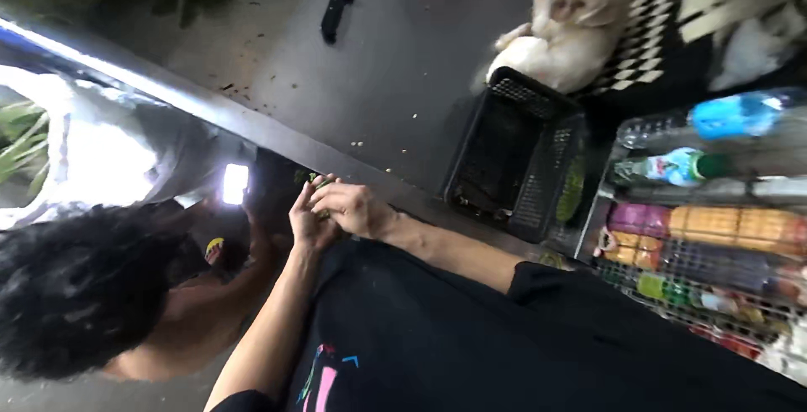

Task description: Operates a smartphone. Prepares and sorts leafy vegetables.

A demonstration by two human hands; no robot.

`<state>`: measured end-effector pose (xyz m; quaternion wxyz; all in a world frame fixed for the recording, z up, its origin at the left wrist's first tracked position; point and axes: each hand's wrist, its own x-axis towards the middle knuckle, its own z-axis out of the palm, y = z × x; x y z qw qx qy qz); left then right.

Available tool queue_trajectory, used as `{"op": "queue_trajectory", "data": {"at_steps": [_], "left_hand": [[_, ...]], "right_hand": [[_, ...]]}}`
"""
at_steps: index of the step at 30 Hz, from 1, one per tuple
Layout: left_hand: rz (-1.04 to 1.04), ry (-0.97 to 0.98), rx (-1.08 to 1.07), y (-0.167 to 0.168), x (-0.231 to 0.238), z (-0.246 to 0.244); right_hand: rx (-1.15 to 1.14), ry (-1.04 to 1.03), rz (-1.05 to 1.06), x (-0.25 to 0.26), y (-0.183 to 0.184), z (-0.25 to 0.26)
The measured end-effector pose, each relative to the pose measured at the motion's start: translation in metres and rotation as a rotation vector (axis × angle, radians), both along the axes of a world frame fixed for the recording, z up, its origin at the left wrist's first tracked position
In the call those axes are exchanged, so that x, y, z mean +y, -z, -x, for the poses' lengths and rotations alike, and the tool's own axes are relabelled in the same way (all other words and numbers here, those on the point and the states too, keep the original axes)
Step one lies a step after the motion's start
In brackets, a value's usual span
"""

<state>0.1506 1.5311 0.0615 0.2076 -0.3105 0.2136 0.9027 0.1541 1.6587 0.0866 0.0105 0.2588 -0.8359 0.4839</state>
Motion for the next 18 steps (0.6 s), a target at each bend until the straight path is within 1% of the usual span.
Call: {"op": "queue_trajectory", "data": {"at_steps": [2, 4, 5, 6, 7, 8, 9, 10, 12, 15, 18], "left_hand": [[-0.013, -0.016, -0.019, -0.002, 0.002, -0.001], [0.013, -0.027, -0.038, -0.003, 0.003, -0.001], [0.021, -0.037, -0.051, -0.005, 0.003, -0.001], [0.029, -0.041, -0.064, -0.007, 0.003, -0.001], [0.039, -0.041, -0.073, -0.008, 0.003, -0.001], [0.047, -0.038, -0.076, -0.009, 0.003, -0.002], [0.051, -0.033, -0.075, -0.01, 0.001, -0.002], [0.052, -0.032, -0.072, -0.01, 0.0, -0.001], [0.051, -0.039, -0.065, -0.011, -0.001, -0.001], [0.043, -0.051, -0.056, -0.008, -0.003, -0.002], [0.064, -0.059, -0.057, -0.006, -0.004, -0.001]], "right_hand": [[0.0, 0.034, 0.014, 0.005, -0.008, -0.003], [-0.036, 0.154, -0.039, 0.024, -0.009, 0.006], [-0.085, 0.241, -0.117, 0.041, -0.003, 0.016], [-0.174, 0.333, -0.249, 0.061, 0.006, 0.027], [-0.327, 0.398, -0.398, 0.082, 0.016, 0.038], [-0.494, 0.429, -0.533, 0.102, 0.027, 0.048], [-0.607, 0.436, -0.637, 0.118, 0.039, 0.055], [-0.641, 0.434, -0.702, 0.13, 0.051, 0.058], [-0.568, 0.417, -0.709, 0.142, 0.068, 0.056], [-0.464, 0.367, -0.597, 0.14, 0.078, 0.045], [-0.478, 0.355, -0.506, 0.129, 0.077, 0.04]]}}
